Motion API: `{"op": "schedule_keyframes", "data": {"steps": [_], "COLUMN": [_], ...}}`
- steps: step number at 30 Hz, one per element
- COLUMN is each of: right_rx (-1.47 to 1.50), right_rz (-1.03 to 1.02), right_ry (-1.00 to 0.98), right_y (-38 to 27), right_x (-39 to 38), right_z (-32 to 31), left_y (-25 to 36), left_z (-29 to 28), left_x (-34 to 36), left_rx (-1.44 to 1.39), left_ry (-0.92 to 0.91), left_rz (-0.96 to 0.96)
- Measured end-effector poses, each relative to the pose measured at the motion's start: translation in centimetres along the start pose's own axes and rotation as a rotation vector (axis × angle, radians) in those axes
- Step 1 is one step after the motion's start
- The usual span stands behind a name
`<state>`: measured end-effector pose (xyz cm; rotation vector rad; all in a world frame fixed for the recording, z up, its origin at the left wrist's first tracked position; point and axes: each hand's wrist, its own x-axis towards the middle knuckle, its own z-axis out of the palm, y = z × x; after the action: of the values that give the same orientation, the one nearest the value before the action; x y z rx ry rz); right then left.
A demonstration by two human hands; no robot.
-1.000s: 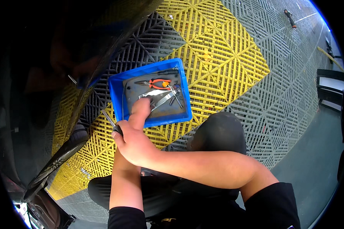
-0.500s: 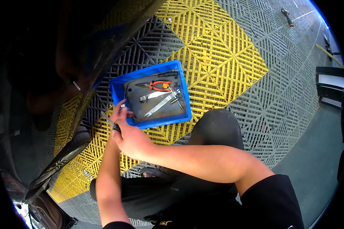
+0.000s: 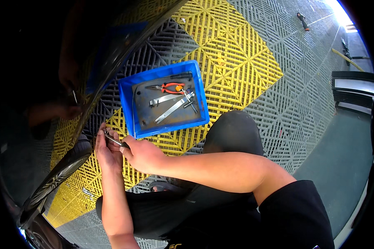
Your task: The person aligns a rear bumper panel on a car and then uses a pair of pliers to secure fasteners on the underside.
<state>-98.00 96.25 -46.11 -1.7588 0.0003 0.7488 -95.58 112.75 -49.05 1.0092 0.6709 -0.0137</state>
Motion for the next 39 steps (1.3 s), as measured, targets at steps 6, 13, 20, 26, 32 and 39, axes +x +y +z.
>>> {"op": "schedule_keyframes", "data": {"steps": [6, 13, 20, 26, 32, 39], "right_rx": [0.035, -0.202, -0.243, -0.033, 0.214, 0.257], "right_rz": [-0.020, -0.033, -0.004, -0.029, -0.114, -0.089], "right_ry": [0.060, 0.049, -0.037, 0.015, 0.149, 0.141], "right_y": [0.0, 0.3, -0.8, -0.3, -2.0, -2.0], "right_x": [0.7, 1.3, 1.2, 1.5, 1.2, -0.8], "right_z": [0.9, 1.0, 0.8, 0.5, -0.3, -1.9], "left_y": [-0.4, 0.3, 0.0, -0.1, -2.2, -10.0], "left_z": [-0.7, -0.4, -1.6, -0.4, 0.5, 5.3], "left_x": [0.6, -0.1, -0.2, -0.4, 1.7, 2.0], "left_rx": [-0.048, 0.242, 0.291, 0.215, 0.307, 1.419], "left_ry": [-0.063, 0.022, 0.003, -0.074, -0.185, -0.579], "left_rz": [0.004, 0.045, 0.083, 0.059, 0.109, 0.145]}}
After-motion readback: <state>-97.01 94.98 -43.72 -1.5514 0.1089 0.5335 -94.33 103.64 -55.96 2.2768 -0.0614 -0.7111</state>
